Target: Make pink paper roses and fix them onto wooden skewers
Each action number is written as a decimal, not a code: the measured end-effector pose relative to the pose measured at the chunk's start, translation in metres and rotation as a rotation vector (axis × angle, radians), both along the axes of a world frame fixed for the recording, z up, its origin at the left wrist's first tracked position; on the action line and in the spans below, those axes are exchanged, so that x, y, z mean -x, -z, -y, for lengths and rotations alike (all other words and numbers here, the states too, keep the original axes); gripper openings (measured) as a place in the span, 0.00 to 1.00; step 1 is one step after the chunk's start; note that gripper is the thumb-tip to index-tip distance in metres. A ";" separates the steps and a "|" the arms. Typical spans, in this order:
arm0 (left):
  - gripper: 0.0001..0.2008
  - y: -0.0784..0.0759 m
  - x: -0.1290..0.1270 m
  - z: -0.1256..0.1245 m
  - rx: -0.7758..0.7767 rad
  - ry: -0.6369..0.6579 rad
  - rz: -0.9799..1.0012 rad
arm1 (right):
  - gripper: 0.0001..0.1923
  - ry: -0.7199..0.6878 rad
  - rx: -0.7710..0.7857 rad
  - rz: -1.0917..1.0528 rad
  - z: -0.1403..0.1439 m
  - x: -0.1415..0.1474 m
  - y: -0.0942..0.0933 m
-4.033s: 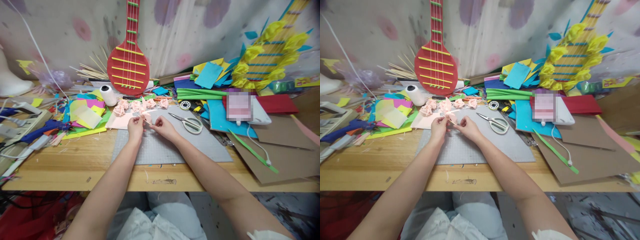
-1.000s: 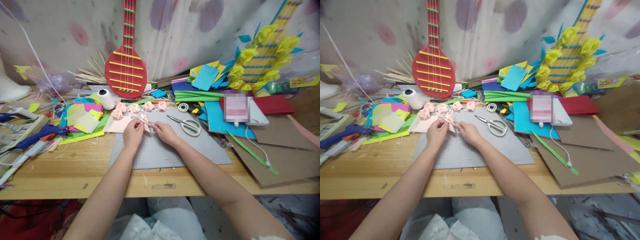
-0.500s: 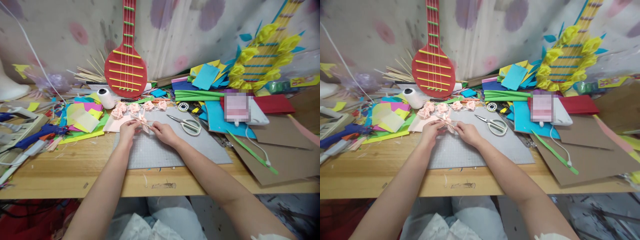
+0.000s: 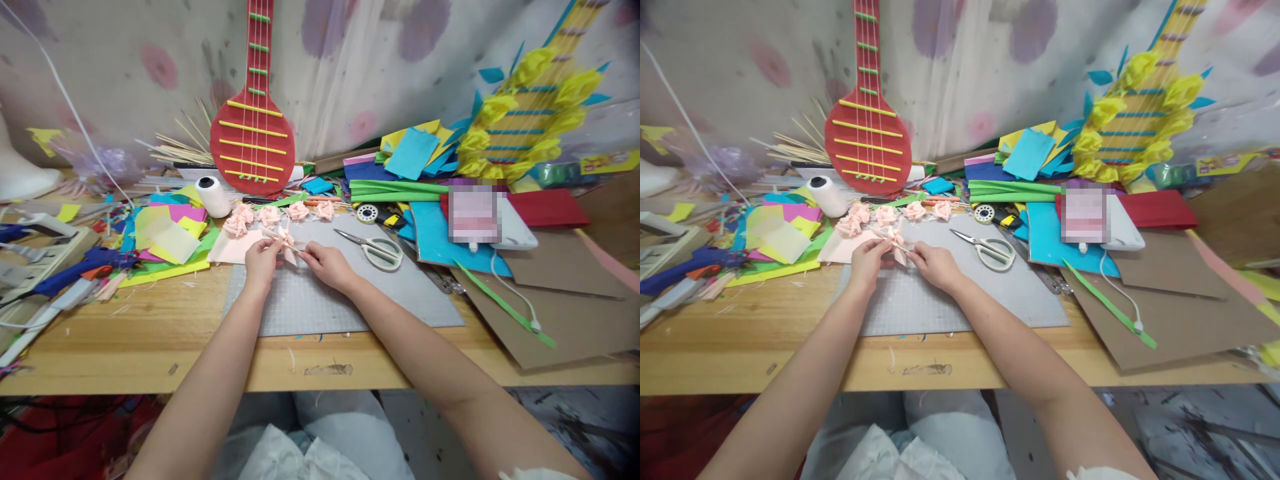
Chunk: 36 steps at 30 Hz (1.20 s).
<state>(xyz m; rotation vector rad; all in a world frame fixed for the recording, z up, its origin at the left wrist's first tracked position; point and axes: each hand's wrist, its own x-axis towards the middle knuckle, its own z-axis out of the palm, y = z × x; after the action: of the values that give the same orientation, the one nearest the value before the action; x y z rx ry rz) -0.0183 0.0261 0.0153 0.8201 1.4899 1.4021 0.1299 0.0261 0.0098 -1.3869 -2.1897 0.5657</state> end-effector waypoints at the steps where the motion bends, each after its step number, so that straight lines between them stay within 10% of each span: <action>1: 0.12 0.000 0.000 0.000 0.003 -0.001 0.002 | 0.13 -0.004 -0.002 0.006 0.000 0.000 0.000; 26: 0.14 0.009 0.001 0.000 -0.107 0.062 -0.110 | 0.15 0.024 0.055 0.029 -0.003 -0.003 -0.001; 36: 0.12 0.005 -0.003 0.001 -0.144 0.064 0.074 | 0.16 -0.028 0.292 -0.304 -0.006 0.000 0.006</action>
<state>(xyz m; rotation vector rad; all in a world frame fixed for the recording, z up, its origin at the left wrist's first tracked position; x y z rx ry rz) -0.0156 0.0250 0.0102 0.8867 1.3077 1.4889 0.1298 0.0321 0.0040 -1.3097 -1.9386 1.0670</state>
